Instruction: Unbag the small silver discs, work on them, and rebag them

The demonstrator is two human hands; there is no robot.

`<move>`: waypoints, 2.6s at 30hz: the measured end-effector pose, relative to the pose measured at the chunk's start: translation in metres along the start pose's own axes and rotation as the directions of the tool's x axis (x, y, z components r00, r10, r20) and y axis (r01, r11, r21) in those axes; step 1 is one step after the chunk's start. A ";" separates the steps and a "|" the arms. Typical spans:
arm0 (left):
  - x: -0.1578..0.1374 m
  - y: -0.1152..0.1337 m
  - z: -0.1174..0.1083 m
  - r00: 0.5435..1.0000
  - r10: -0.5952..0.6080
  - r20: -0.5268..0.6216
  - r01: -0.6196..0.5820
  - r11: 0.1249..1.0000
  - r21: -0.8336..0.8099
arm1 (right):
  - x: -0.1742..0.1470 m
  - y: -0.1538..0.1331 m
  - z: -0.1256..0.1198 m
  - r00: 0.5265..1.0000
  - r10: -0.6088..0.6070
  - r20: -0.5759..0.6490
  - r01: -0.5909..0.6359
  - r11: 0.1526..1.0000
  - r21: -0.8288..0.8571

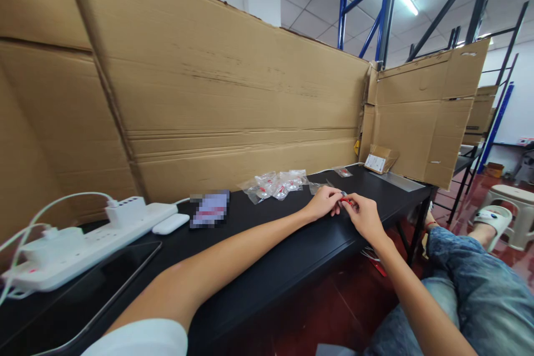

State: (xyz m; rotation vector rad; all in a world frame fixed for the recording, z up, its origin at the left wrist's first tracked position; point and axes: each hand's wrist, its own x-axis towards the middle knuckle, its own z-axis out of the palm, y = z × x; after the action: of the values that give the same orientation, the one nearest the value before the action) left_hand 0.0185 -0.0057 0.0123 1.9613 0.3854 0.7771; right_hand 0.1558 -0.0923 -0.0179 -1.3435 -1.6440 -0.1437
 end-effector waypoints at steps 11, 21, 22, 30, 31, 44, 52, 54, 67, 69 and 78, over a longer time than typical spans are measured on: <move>0.001 -0.002 0.000 1.000 0.016 0.007 -0.016 1.000 -0.025 | -0.002 -0.003 -0.001 0.999 -0.043 -0.007 0.042 0.991 -0.128; 0.007 -0.015 -0.002 0.997 0.016 0.073 -0.008 0.994 -0.108 | -0.002 0.000 -0.001 0.998 -0.060 -0.002 0.060 0.992 -0.114; 0.007 -0.016 -0.002 0.997 0.018 0.081 -0.010 0.995 -0.102 | -0.002 0.000 -0.001 0.998 -0.058 0.002 0.058 0.991 -0.117; 0.009 -0.021 -0.005 0.990 0.036 0.133 -0.031 0.999 -0.037 | -0.001 -0.002 -0.002 1.000 -0.017 0.023 0.021 0.988 -0.156; 0.009 -0.020 -0.005 0.989 0.029 0.144 -0.020 0.998 -0.062 | -0.001 -0.002 -0.002 1.000 -0.012 0.017 0.014 0.987 -0.159; 0.005 -0.018 -0.006 0.977 0.067 0.200 -0.059 0.997 -0.046 | -0.003 0.002 -0.001 1.000 -0.017 0.005 0.018 0.985 -0.169; 0.002 -0.012 -0.005 0.974 0.075 0.212 -0.075 0.997 -0.009 | -0.003 -0.004 -0.002 0.997 -0.078 0.009 0.078 0.978 -0.193; 0.002 -0.011 -0.005 0.977 0.059 0.204 -0.059 0.998 -0.009 | -0.002 -0.004 -0.002 0.997 -0.075 0.017 0.076 0.979 -0.186; 0.008 -0.025 -0.006 0.999 -0.003 0.048 0.011 0.987 -0.161 | -0.002 0.001 -0.001 0.999 -0.002 -0.041 0.000 0.999 -0.054; 0.007 -0.024 -0.006 0.999 -0.017 0.044 0.024 0.987 -0.161 | -0.002 0.002 0.000 0.999 -0.014 -0.042 0.012 0.999 -0.041; 0.006 -0.021 -0.007 0.998 -0.056 0.043 0.063 0.978 -0.197 | 0.001 0.006 -0.004 0.999 0.034 0.015 -0.036 0.988 0.148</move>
State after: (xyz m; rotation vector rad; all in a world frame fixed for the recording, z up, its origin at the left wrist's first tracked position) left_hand 0.0192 0.0131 -0.0013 1.7672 0.3297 0.7121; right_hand 0.1632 -0.0916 -0.0175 -1.2613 -1.6083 0.0079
